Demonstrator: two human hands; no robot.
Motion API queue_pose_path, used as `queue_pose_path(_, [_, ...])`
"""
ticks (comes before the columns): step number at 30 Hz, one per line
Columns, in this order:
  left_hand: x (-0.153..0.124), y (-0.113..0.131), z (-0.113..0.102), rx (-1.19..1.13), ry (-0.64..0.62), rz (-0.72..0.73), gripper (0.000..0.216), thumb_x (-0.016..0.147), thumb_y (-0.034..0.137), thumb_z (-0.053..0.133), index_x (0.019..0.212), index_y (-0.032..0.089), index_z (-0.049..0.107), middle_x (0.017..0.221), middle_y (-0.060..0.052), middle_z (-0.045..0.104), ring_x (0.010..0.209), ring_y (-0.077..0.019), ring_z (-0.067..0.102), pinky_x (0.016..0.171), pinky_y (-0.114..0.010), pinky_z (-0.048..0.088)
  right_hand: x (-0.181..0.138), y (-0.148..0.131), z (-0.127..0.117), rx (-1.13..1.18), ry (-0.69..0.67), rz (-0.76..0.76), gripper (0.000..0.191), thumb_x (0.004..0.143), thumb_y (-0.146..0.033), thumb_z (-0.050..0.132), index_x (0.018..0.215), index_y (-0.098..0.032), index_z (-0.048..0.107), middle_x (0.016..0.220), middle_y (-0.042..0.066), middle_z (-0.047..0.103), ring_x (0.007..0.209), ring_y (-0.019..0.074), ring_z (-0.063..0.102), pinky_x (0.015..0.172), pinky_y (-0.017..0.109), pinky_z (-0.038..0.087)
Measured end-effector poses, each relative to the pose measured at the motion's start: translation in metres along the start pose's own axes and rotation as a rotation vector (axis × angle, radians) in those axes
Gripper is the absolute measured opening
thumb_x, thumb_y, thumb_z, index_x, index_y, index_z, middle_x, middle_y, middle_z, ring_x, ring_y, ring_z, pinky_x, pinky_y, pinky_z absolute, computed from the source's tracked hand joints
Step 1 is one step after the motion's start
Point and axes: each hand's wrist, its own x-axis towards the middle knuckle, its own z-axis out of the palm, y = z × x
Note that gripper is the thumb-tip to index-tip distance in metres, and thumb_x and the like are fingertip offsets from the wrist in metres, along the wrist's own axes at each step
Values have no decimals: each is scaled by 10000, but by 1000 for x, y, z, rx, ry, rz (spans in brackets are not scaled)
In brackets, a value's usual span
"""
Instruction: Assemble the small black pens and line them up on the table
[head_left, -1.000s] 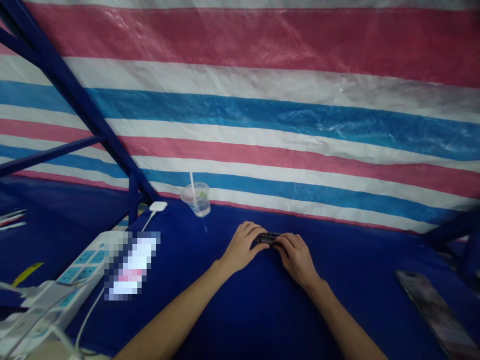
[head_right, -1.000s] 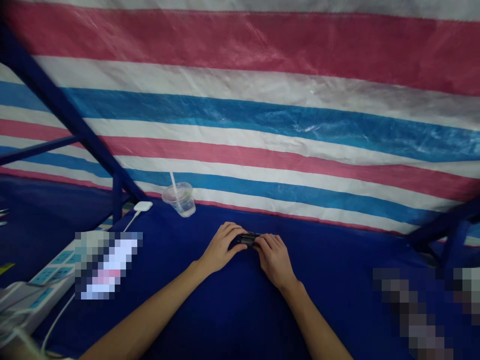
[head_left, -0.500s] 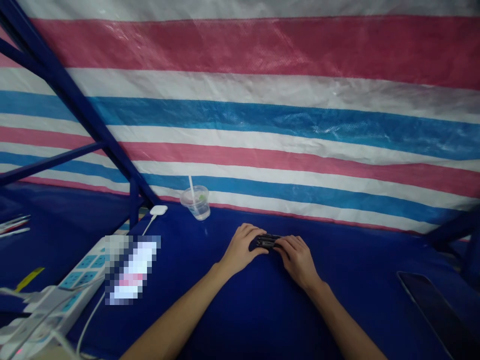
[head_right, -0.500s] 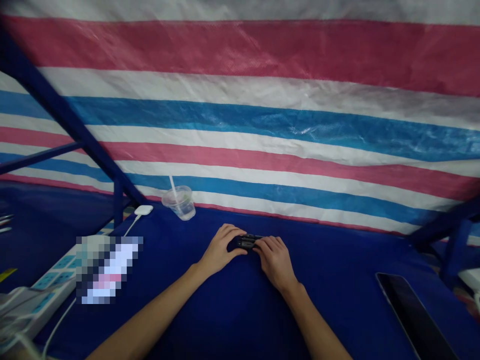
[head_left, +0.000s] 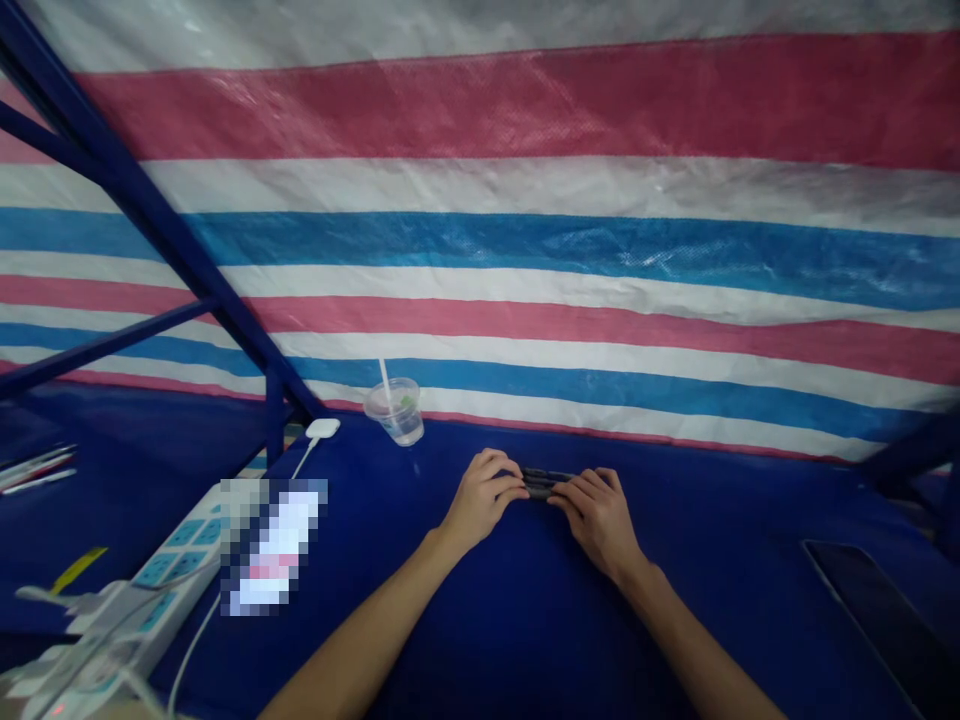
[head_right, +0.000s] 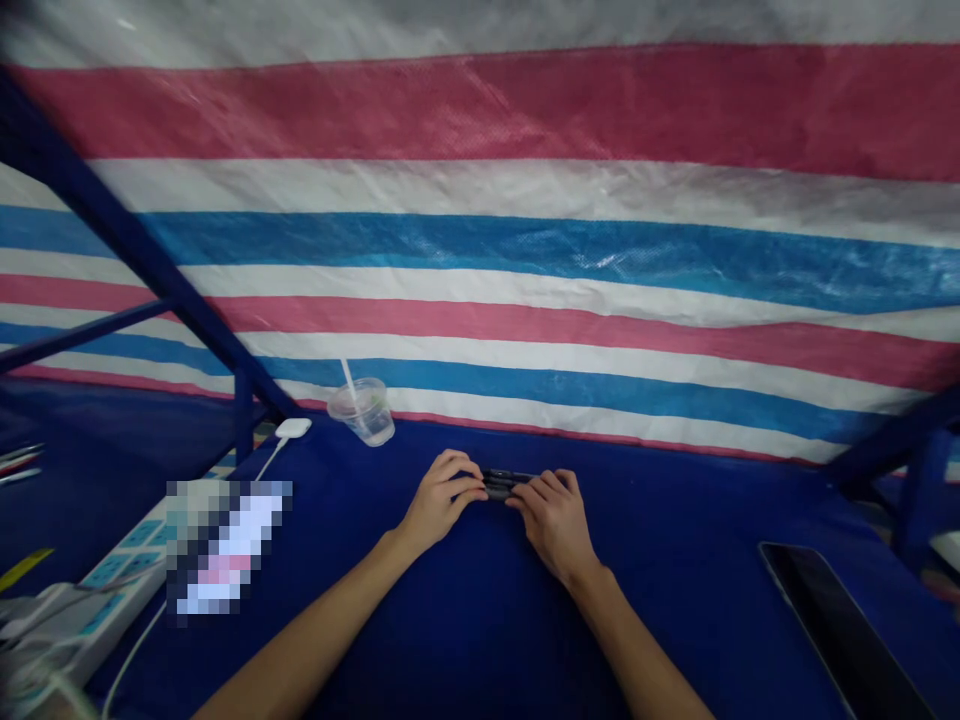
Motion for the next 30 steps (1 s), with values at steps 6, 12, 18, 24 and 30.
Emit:
queue_pose_path(6, [4,3,-4,34,15,-59,168,1014,315,601,964,207,719,996,-50,718,1005,-217,584,908,-413,466,6,7,-17,415,82,455,400,931,-597,643,943,-219,774,660,23,667,610,185,564,658,331,408])
queue_pose_path(12, [6,5,-5,9,-2,-76,219,1042,295,540,928,201,702,985,-59,707,994,-215,581,905,-405,479,16,12,-28,1286,-143,801,715,974,-745,300,1010,-183,742,604,39,613,456,161,472,510,310,385])
queue_pose_path(18, [5,8,-6,-5,-24,-62,218,1043,293,536,932,206,702,968,-64,708,995,-221,584,907,-409,490,8,17,-20,1385,-155,778,551,961,-697,435,951,-190,650,614,7,519,463,130,384,512,300,357])
queue_pose_path(24, [4,9,-6,-15,-14,-69,194,1036,285,556,932,202,697,969,-61,711,994,-220,588,910,-412,487,5,15,-18,1466,-164,795,520,951,-707,464,952,-211,621,607,-16,482,473,125,351,521,296,321])
queue_pose_path(30, [2,5,-8,-32,0,-120,190,1033,299,562,939,200,693,989,-67,697,1003,-215,584,908,-402,501,6,16,-15,1401,-144,809,479,933,-660,544,898,-198,664,595,-3,529,456,122,386,505,293,330])
